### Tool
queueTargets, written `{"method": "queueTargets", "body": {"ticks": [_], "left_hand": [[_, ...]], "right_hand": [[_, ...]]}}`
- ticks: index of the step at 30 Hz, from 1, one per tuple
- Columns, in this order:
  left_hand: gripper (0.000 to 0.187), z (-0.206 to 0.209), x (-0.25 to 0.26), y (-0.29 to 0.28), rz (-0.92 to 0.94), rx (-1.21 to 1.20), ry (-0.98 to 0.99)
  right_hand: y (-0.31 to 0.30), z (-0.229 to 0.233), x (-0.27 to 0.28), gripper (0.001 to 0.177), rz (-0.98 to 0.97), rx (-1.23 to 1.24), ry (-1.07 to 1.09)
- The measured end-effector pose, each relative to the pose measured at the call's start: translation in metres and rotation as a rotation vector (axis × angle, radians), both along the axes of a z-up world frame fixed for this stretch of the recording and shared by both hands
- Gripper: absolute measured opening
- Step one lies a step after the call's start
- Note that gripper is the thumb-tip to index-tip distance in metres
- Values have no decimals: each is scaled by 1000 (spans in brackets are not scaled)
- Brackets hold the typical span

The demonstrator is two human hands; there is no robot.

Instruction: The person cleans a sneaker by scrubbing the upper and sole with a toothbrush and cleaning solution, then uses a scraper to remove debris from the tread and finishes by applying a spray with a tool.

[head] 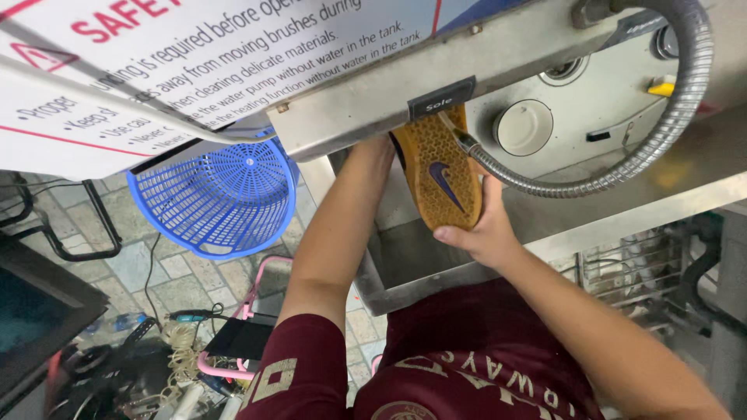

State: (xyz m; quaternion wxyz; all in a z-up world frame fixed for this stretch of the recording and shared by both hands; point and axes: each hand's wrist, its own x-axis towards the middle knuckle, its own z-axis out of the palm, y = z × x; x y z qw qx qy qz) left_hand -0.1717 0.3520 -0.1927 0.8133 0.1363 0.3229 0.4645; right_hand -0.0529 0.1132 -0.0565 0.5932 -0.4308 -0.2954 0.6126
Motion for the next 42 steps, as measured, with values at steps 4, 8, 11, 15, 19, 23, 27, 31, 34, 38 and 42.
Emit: {"method": "queueTargets", "body": {"ticks": [4,8,11,15,19,23,27,31,34,38,42], "left_hand": [[59,-1,0,5,23,-7,-8],[58,-6,-31,8,127,-33,-7],[58,-4,-29,17,158,-29,-47],[57,-3,-13,2,85,-34,-56],[57,3,19,-23,-46,-30,-64],[56,3,14,-16,-8,-21,-74],[55,5,-19,5,116,-15,-73],[55,7,-29,10,168,-15,-86],[54,5,-21,-1,135,-20,-76],[54,3,5,-17,7,-18,-69],[53,-13,8,-58,-100,-30,-92]], "right_hand": [[17,3,-1,97,-59,20,12],[66,27,12,76,-52,-316,260],[74,43,13,74,-7,-285,256],[29,30,5,87,7,-106,130],[-12,7,6,89,6,67,-82],[9,17,8,95,27,-22,127],[63,34,16,76,-21,-265,241],[67,27,22,78,44,-174,133],[33,4,11,93,49,-44,-46],[-8,-24,14,106,2,28,-210],[-43,-38,17,110,13,25,-276]]}}
